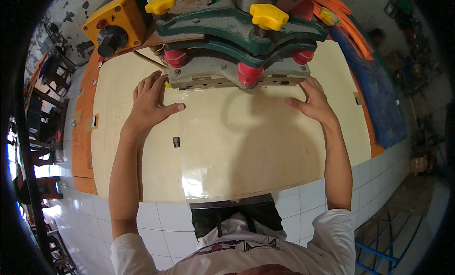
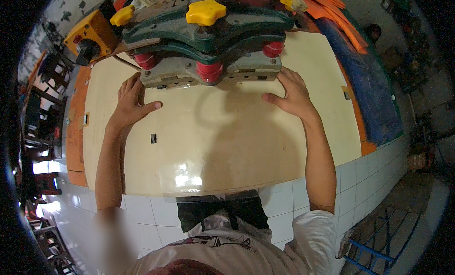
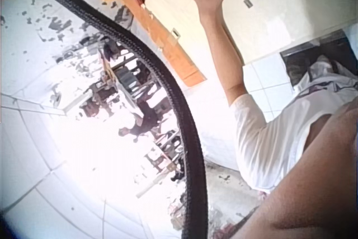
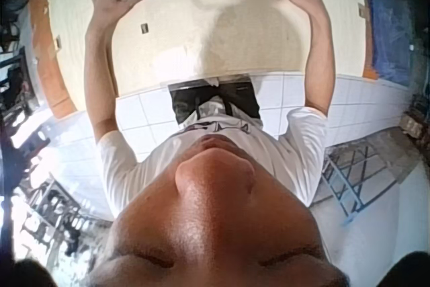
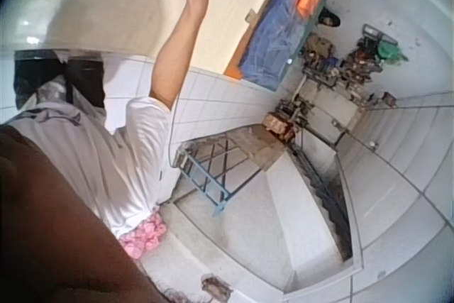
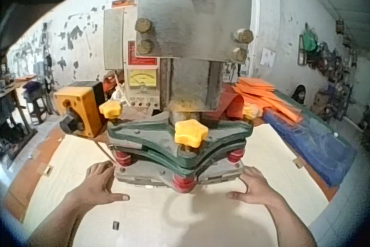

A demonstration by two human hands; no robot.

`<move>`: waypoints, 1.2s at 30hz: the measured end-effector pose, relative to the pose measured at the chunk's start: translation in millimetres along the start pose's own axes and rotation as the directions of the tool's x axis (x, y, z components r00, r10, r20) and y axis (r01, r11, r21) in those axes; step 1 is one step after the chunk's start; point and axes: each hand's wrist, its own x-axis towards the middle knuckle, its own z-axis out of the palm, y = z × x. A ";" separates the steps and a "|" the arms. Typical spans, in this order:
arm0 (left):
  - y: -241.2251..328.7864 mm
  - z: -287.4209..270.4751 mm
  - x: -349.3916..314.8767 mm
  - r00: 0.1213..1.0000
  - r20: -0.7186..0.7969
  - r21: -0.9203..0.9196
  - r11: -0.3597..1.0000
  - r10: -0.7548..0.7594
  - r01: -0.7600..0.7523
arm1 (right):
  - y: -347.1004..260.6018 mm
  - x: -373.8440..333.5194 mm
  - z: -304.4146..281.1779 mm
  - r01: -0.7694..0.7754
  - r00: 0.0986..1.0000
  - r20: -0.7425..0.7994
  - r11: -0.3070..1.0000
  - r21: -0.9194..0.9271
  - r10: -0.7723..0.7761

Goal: The person places a plastic sheet onto a work surface, aligns it under a thermal welding press, and activates the machine by pulling a lever and pressing a button. They then remove the sheet, fold a corner, and place it back under the press to weld a small attachment.

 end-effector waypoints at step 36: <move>-0.1 -3.0 1.1 0.999 0.048 0.015 1.000 -0.002 0.001 | -1.0 -0.1 0.7 -0.026 1.000 0.006 1.000 -0.013 0.026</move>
